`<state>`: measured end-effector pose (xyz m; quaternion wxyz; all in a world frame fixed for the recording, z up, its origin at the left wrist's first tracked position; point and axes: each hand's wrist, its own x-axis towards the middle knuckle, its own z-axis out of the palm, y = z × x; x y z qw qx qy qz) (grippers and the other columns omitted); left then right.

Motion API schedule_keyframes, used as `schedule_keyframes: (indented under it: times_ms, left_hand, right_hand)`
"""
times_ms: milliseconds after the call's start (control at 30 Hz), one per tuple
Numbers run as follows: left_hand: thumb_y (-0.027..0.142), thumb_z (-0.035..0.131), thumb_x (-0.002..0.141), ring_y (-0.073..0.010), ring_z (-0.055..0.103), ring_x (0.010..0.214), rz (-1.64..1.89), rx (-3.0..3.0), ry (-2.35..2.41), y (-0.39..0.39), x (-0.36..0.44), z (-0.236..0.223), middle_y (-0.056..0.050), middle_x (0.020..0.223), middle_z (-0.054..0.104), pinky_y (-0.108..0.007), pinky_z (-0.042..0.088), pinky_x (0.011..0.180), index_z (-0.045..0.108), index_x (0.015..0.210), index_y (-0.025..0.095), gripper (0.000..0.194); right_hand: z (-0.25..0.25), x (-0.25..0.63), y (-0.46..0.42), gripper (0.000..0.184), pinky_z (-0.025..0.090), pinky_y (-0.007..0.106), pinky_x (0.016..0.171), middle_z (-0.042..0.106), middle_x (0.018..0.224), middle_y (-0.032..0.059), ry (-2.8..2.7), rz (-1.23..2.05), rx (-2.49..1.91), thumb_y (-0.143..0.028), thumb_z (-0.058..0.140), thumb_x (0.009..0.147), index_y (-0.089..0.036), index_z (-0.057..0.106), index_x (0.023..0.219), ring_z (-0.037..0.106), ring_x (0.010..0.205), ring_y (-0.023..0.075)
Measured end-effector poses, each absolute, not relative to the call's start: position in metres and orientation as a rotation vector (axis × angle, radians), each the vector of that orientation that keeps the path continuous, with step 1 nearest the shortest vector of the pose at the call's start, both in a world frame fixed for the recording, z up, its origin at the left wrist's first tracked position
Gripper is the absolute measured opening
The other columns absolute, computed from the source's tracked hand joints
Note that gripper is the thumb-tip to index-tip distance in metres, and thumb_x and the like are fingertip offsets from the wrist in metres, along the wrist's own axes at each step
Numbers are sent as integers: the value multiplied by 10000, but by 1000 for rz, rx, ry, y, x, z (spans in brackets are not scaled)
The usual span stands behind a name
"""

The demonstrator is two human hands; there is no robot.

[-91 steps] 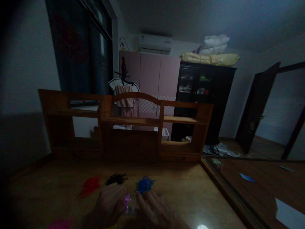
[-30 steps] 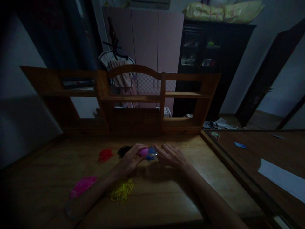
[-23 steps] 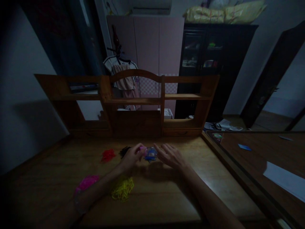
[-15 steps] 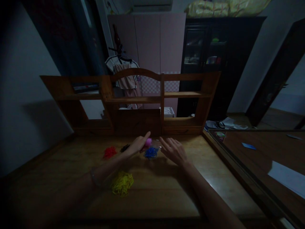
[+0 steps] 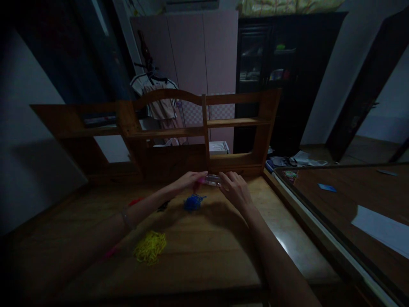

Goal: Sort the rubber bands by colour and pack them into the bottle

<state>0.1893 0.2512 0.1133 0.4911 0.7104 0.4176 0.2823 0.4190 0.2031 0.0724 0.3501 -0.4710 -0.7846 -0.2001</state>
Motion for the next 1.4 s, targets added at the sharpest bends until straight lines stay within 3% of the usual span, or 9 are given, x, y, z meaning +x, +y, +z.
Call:
schedule_keyframes:
  times_ms: [167, 267, 367, 600, 800, 967, 1100, 1200, 1400]
  left_hand:
    - [787, 360, 781, -111, 434, 455, 716, 1703, 1169, 263, 196, 113, 13, 538, 471, -251, 355, 467, 555, 713, 165, 656]
    - [742, 506, 738, -123, 444, 499, 727, 1819, 1197, 257, 200, 104, 10, 562, 489, -255, 350, 505, 567, 685, 173, 575]
    - [625, 675, 671, -170, 514, 653, 635, 2247, 1182, 237, 205, 85, -25, 714, 575, -270, 375, 601, 603, 728, 178, 456]
    - [521, 616, 809, -214, 545, 842, 515, 2557, 988, 194, 220, 62, -76, 987, 588, -317, 424, 737, 594, 984, 195, 371]
    - [635, 669, 722, -276, 501, 1066, 624, 2562, 1126, 215, 193, 58, -109, 1146, 524, -405, 411, 920, 574, 1171, 206, 627]
    - [636, 747, 627, -314, 414, 1235, 466, 2488, 1156, 220, 135, 50, -102, 1349, 433, -453, 339, 1034, 344, 1443, 311, 967]
    - [558, 743, 687, -314, 344, 1312, 385, 2478, 1064, 215, 114, 51, -81, 1456, 373, -457, 255, 1093, 237, 1491, 367, 969]
    - [436, 732, 743, -305, 343, 1310, 353, 2469, 946, 222, 118, 57, -61, 1456, 386, -439, 273, 1086, 279, 1477, 389, 864]
    - [158, 720, 721, -246, 504, 1128, 289, 2511, 794, 242, 135, 65, -53, 1217, 558, -345, 397, 977, 607, 1234, 294, 542]
  right_hand:
    - [73, 428, 206, 362, 422, 375, 843, 591, 1041, 111, -1896, -555, -1344, -247, 581, 888, -218, 564, 1248, 526, 961, 266]
    - [69, 435, 210, 326, 432, 367, 793, 578, 1031, 118, -1739, -552, -1445, -251, 572, 888, -207, 572, 1211, 522, 950, 271]
    - [64, 439, 214, 327, 443, 356, 750, 566, 1036, 128, -1640, -530, -1495, -276, 574, 884, -188, 561, 1198, 523, 948, 275]
    - [58, 433, 213, 301, 463, 350, 719, 577, 1038, 119, -1667, -478, -1443, -292, 562, 885, -199, 542, 1171, 534, 944, 272]
    - [65, 434, 211, 328, 473, 377, 791, 612, 1026, 121, -1716, -406, -1363, -287, 570, 880, -185, 512, 1186, 549, 951, 278]
    - [65, 428, 211, 294, 503, 380, 815, 582, 1073, 106, -1791, -269, -1264, -279, 613, 853, -229, 570, 1139, 570, 980, 268]
    - [53, 423, 217, 346, 510, 411, 889, 512, 1180, 100, -1862, -222, -1167, -270, 642, 839, -274, 618, 1184, 541, 1093, 268]
    - [45, 421, 222, 374, 514, 439, 904, 507, 1187, 100, -1902, -191, -1118, -279, 656, 830, -275, 626, 1203, 536, 1110, 273]
    - [41, 420, 224, 397, 520, 432, 908, 509, 1205, 101, -1970, -147, -1099, -291, 670, 830, -287, 623, 1224, 531, 1116, 269]
